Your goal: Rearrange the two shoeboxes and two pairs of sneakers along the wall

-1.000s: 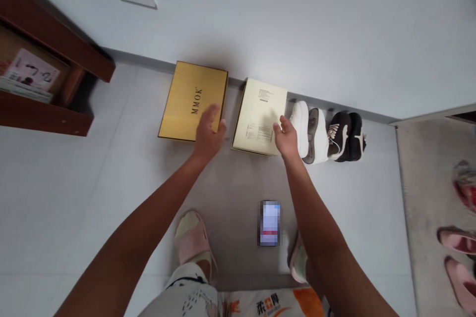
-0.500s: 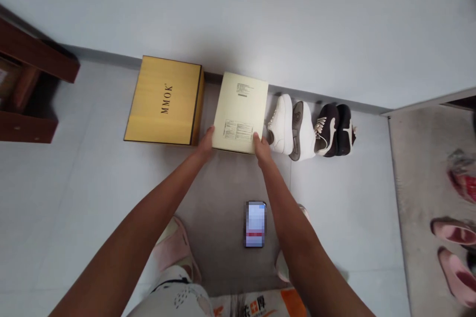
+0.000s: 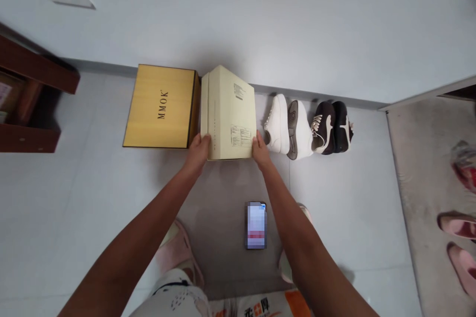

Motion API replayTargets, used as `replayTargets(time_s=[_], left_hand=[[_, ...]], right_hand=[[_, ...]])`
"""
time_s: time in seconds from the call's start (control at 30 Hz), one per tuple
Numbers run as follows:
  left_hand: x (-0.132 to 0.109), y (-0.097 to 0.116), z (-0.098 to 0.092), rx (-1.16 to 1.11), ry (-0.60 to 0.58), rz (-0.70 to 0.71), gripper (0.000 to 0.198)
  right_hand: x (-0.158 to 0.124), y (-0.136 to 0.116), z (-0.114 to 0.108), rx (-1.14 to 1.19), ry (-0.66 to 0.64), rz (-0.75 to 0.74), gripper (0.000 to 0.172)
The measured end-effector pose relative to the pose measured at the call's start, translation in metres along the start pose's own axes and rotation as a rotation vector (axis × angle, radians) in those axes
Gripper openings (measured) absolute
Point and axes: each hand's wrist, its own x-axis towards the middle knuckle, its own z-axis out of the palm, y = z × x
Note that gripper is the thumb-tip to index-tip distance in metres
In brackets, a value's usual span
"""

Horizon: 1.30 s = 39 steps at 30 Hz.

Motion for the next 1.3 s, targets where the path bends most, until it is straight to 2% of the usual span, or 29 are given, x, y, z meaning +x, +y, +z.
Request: replayTargets(time_s=[0.1,0.2,0.33,0.47,0.57,0.67,0.87,0.97,1.07,1.13,1.2,1.3], left_hand=[[-0.006,0.01,0.003,-0.046,-0.023,-0.019,0.035],[-0.012,0.015,0.008,-0.122,-0.074,0.028,0.04],[-0.015,0.017,0.011,-0.126,-0.097,0.124,0.05],[-0.017,0.019,0.011,-0.037,-0.098,0.229,0.059],[-0.02,0.02,0.014,0.023,-0.122,0.284,0.061],[-0.022,0.018,0.017,0.012,-0.131,0.28,0.059],[-0.007,0.0,0.021,-0.155,-0.135,0.137,0.058],[0.008,-0.017,0.026,-0.188,-0.137,-0.047,0.056],[0.02,-0.033,0.032,-0.081,-0.052,-0.266,0.039],[0.024,-0.04,0.035,-0.053,-0.023,-0.433,0.03],[0.022,-0.041,0.036,-0.083,-0.03,-0.541,0.024],[0.01,-0.035,0.03,-0.135,-0.028,-0.496,0.02]], right_hand=[[0.0,-0.01,0.003,-0.076,-0.025,0.016,0.083],[-0.004,-0.026,0.007,-0.099,-0.075,0.025,0.082],[-0.018,-0.053,0.014,-0.011,-0.16,0.011,0.085],[-0.032,-0.075,0.02,0.085,-0.265,0.007,0.098],[-0.036,-0.077,0.021,0.125,-0.308,-0.018,0.105],[-0.034,-0.07,0.021,0.128,-0.311,-0.043,0.103],[-0.028,-0.059,0.015,0.099,-0.329,-0.097,0.102],[-0.024,-0.057,0.003,0.083,-0.308,-0.109,0.102],[-0.018,-0.054,-0.019,0.027,-0.27,-0.13,0.098],[-0.013,-0.05,-0.035,-0.018,-0.236,-0.161,0.093],[-0.01,-0.045,-0.048,-0.052,-0.193,-0.172,0.087],[-0.007,-0.035,-0.058,-0.091,-0.092,-0.136,0.08]])
